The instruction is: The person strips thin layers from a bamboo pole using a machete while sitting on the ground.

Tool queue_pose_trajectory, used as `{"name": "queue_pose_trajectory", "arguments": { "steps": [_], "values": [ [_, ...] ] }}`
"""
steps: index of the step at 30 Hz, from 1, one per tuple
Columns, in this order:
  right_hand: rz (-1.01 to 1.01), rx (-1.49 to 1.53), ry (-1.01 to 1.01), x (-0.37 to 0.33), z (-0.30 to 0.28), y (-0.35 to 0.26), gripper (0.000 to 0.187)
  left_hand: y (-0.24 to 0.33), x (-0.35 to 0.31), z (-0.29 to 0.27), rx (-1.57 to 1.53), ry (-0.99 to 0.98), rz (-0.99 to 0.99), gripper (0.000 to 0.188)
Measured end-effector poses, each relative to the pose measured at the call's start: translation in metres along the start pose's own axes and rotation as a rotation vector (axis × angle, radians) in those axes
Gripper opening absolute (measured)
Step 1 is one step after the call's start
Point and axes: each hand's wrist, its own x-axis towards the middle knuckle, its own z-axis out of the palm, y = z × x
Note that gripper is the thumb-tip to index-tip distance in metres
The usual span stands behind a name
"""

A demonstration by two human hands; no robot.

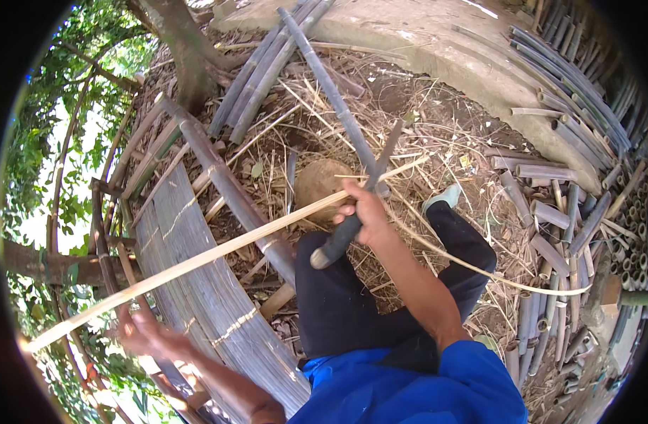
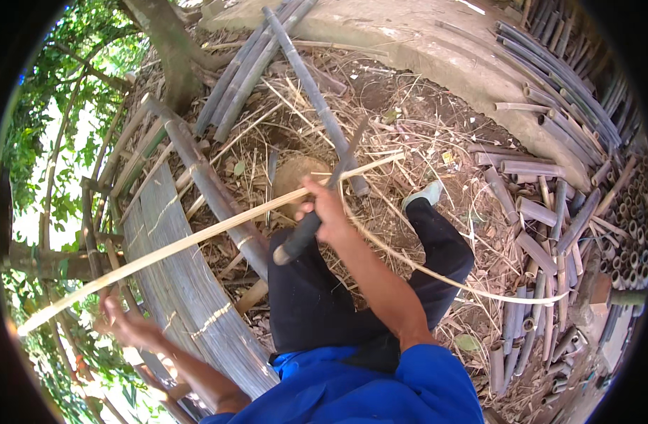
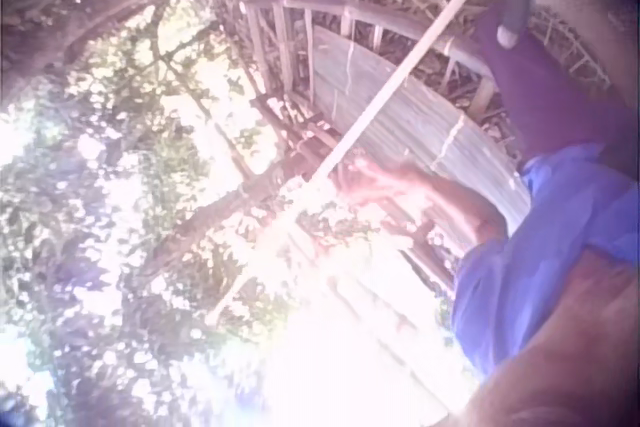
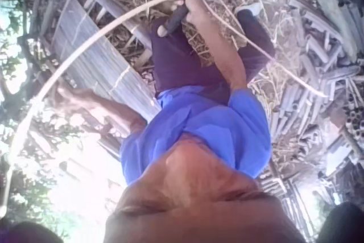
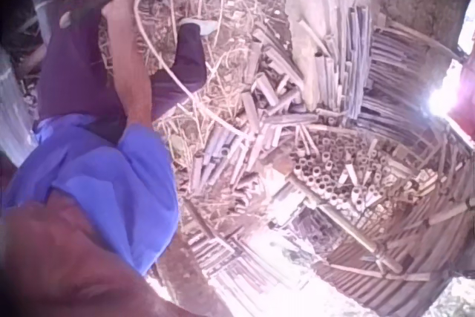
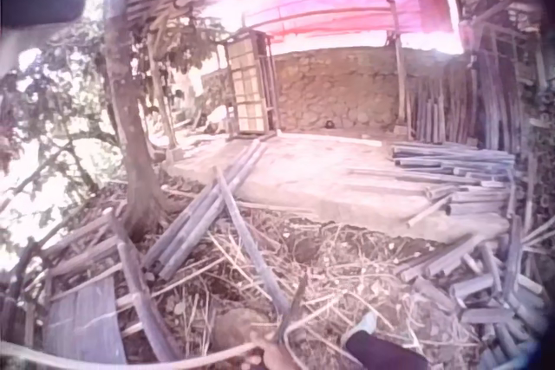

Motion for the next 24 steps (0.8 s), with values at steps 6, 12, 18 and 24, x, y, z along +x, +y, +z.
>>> {"name": "queue_pose_trajectory", "arguments": {
  "steps": [6,12,18,24],
  "values": [
    [0.224,-0.263,-0.278,-0.046,-0.004,0.045,0.031,0.059,-0.007,0.103,-0.837,0.273,-0.097,0.057],
    [-0.698,-1.388,-0.458,-0.085,-0.050,0.043,0.035,0.087,0.026,0.053,-1.045,0.083,0.068,0.064],
    [-0.702,-1.651,-0.331,-0.080,-0.075,0.021,0.035,0.092,-0.008,0.098,-1.032,0.023,0.002,0.068],
    [-0.541,-1.658,-0.347,-0.087,-0.086,0.027,0.054,0.062,-0.044,0.135,-0.928,0.048,-0.022,0.070]
  ]
}}
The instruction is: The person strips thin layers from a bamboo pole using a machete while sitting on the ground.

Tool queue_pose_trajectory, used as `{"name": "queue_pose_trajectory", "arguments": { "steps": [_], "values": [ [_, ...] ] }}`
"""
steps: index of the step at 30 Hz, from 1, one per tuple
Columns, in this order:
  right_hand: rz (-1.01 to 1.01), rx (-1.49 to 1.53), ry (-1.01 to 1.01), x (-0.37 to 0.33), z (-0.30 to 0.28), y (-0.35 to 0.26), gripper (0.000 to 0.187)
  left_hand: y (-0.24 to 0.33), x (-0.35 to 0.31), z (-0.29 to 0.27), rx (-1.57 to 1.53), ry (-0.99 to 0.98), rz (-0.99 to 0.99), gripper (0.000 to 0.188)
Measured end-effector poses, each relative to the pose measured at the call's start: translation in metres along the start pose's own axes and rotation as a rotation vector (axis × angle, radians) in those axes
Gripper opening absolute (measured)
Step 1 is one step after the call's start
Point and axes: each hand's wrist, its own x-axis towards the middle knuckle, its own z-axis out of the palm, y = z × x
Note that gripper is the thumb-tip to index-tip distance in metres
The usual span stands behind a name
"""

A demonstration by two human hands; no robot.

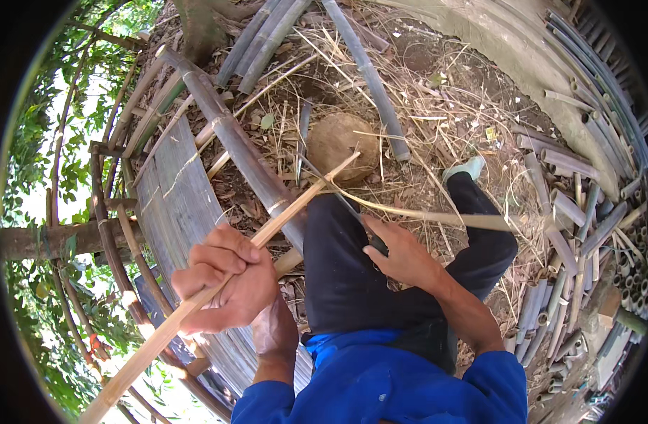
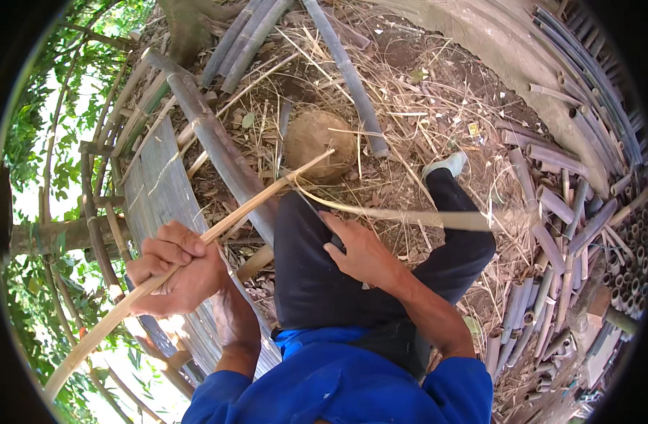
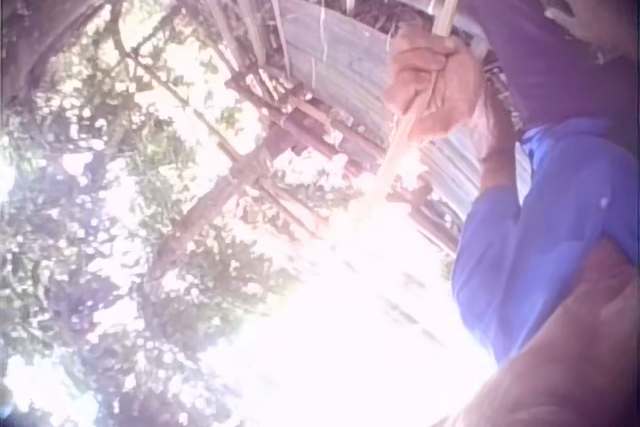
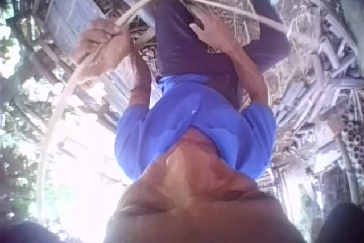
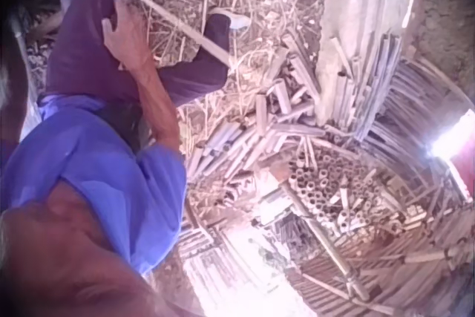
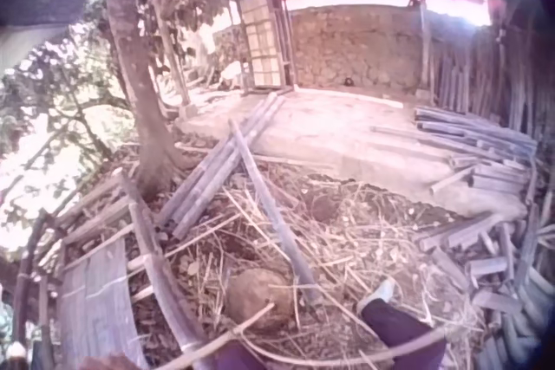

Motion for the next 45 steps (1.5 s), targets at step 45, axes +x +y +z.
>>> {"name": "queue_pose_trajectory", "arguments": {
  "steps": [45],
  "values": [
    [0.386,-0.252,0.094,0.135,0.076,0.298,0.032,-0.006,0.016,0.016,0.003,-0.130,-0.108,0.042]
  ]
}}
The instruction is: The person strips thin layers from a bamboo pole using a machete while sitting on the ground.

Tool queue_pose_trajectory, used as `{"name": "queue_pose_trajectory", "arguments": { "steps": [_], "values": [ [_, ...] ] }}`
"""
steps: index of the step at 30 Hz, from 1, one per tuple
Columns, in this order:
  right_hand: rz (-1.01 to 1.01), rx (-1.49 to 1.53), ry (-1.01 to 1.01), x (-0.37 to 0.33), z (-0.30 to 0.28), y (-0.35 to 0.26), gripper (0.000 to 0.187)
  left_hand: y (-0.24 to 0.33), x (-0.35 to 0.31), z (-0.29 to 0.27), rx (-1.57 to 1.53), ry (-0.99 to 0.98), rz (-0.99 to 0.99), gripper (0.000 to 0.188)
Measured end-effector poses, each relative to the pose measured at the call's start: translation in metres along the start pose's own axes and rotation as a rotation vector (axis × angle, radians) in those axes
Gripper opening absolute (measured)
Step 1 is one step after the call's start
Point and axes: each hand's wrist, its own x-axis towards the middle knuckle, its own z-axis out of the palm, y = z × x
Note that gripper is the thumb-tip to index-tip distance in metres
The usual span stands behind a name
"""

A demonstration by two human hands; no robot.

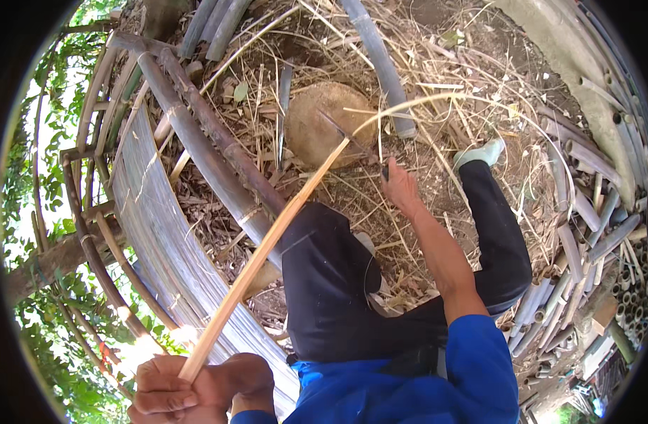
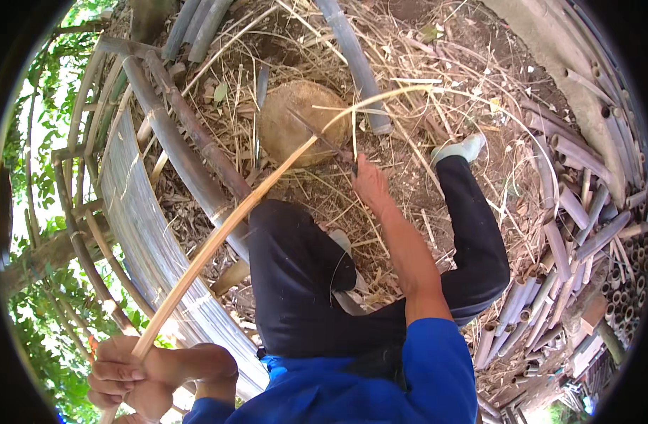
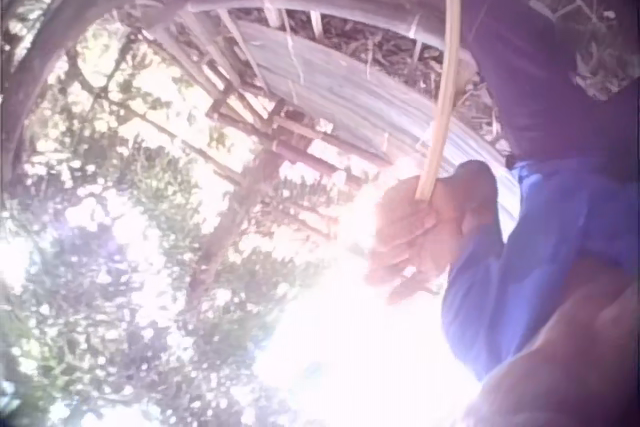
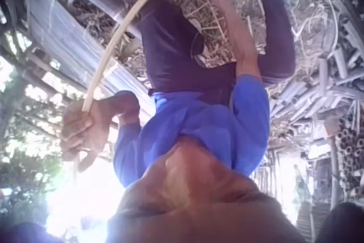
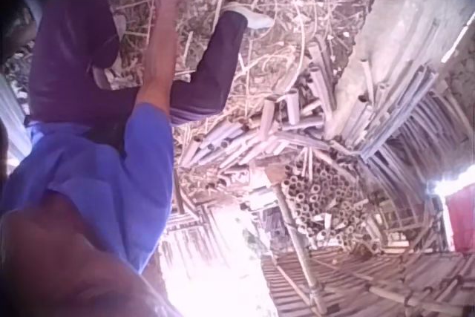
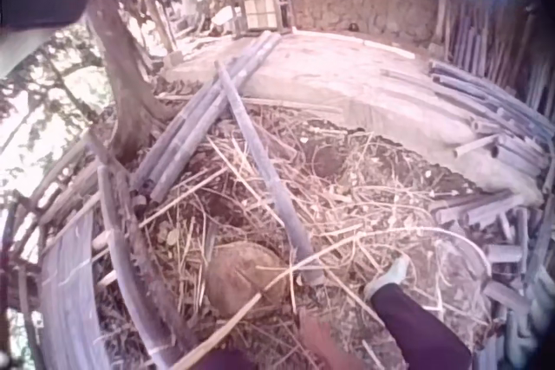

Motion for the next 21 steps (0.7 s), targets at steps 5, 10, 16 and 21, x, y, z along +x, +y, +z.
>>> {"name": "queue_pose_trajectory", "arguments": {
  "steps": [5,10,16,21],
  "values": [
    [0.104,0.021,-0.030,-0.022,-0.015,-0.040,0.035,0.000,0.013,0.000,-0.068,0.160,0.056,0.045],
    [-0.135,0.264,-0.068,-0.079,-0.079,-0.128,0.027,0.003,0.012,-0.009,0.027,0.085,0.001,0.049],
    [-0.636,0.316,0.137,-0.170,-0.145,-0.233,0.021,0.004,0.002,0.000,0.042,0.157,0.028,0.051],
    [-0.492,0.285,0.195,-0.146,-0.113,-0.213,0.022,0.003,-0.007,0.005,0.079,0.198,0.054,0.051]
  ]
}}
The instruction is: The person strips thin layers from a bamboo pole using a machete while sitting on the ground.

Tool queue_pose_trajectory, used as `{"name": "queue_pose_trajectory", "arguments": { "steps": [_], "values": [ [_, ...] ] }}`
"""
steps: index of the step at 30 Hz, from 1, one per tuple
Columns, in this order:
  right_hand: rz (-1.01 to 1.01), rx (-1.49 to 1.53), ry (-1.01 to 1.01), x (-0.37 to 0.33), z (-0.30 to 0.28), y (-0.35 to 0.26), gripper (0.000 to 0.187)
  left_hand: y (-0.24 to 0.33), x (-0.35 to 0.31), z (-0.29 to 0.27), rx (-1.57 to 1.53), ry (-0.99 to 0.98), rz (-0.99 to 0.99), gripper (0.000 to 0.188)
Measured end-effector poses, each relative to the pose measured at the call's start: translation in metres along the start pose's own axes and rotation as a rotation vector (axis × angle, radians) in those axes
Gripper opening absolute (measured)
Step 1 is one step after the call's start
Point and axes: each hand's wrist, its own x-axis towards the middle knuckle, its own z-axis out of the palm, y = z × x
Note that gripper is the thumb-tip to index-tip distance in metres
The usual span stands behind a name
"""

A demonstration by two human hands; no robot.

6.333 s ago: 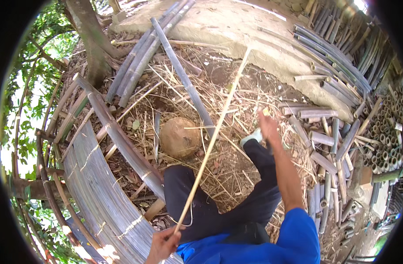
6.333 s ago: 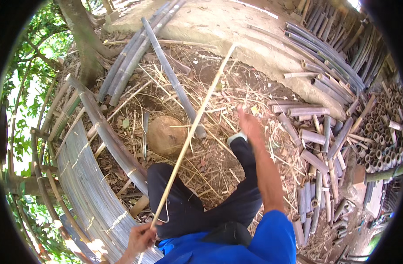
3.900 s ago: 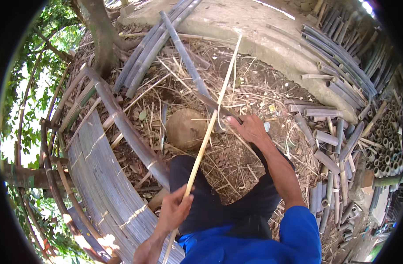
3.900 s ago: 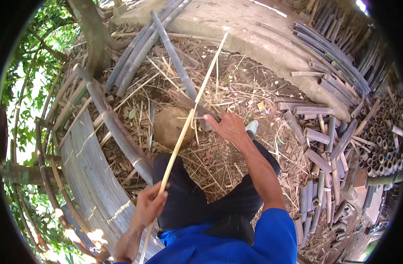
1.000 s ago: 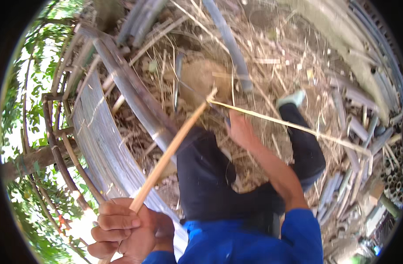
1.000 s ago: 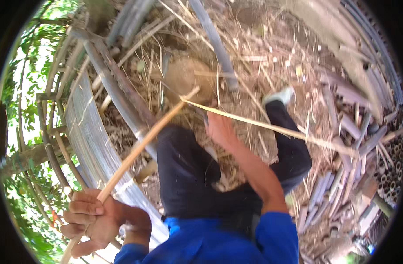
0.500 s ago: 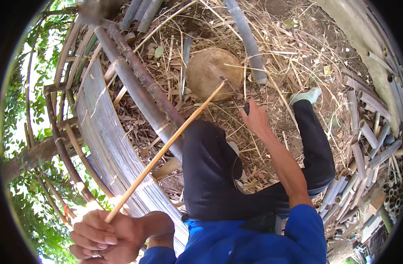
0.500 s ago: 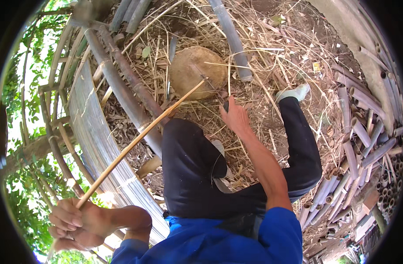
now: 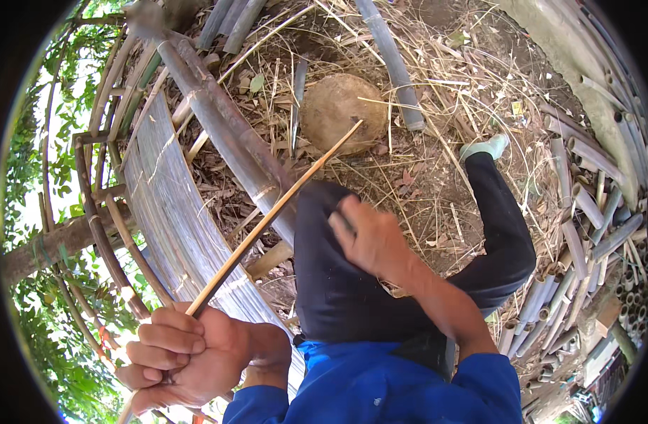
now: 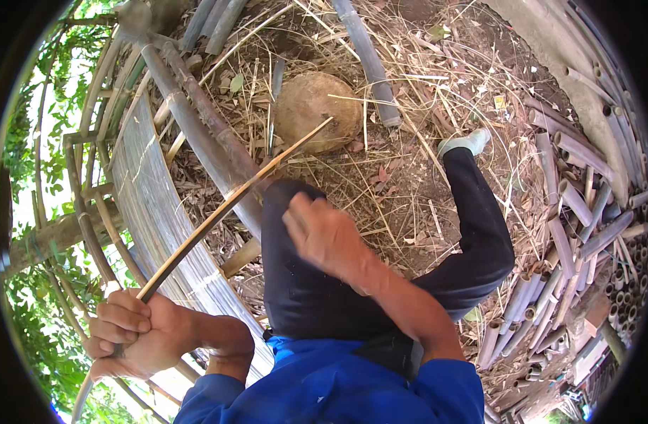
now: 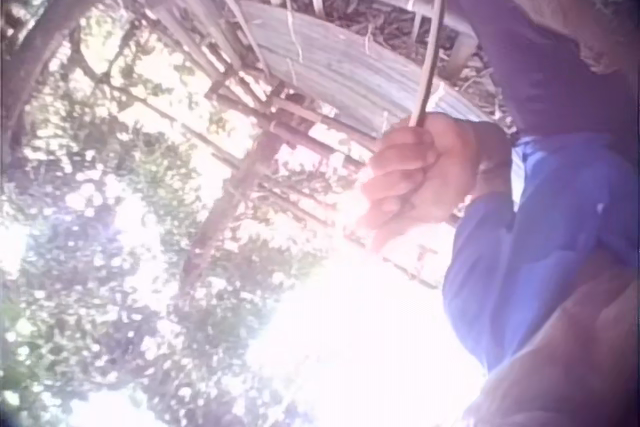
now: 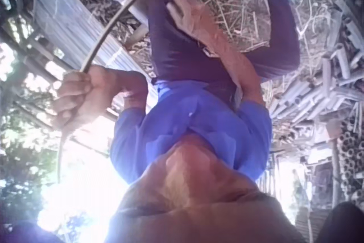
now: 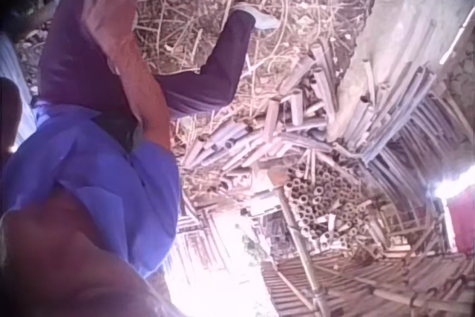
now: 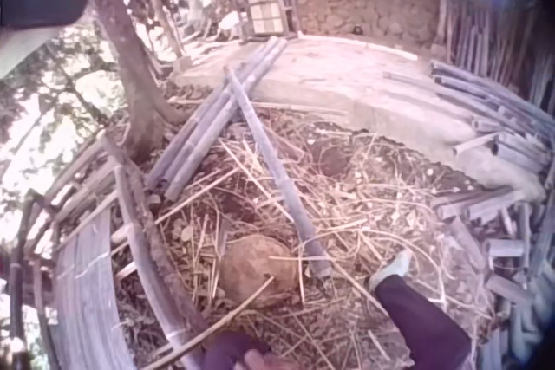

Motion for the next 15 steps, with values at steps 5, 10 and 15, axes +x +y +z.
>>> {"name": "queue_pose_trajectory", "arguments": {
  "steps": [5,10,15],
  "values": [
    [0.041,0.042,-0.089,-0.002,0.004,0.009,0.018,0.004,0.004,-0.016,0.061,-0.080,-0.017,0.050],
    [0.137,-0.091,-0.026,0.006,0.027,0.090,0.016,-0.002,0.005,-0.009,0.002,-0.041,-0.022,0.049],
    [0.012,-0.059,-0.055,0.009,0.024,0.074,0.017,-0.006,0.010,-0.023,-0.085,-0.029,0.003,0.049]
  ]
}}
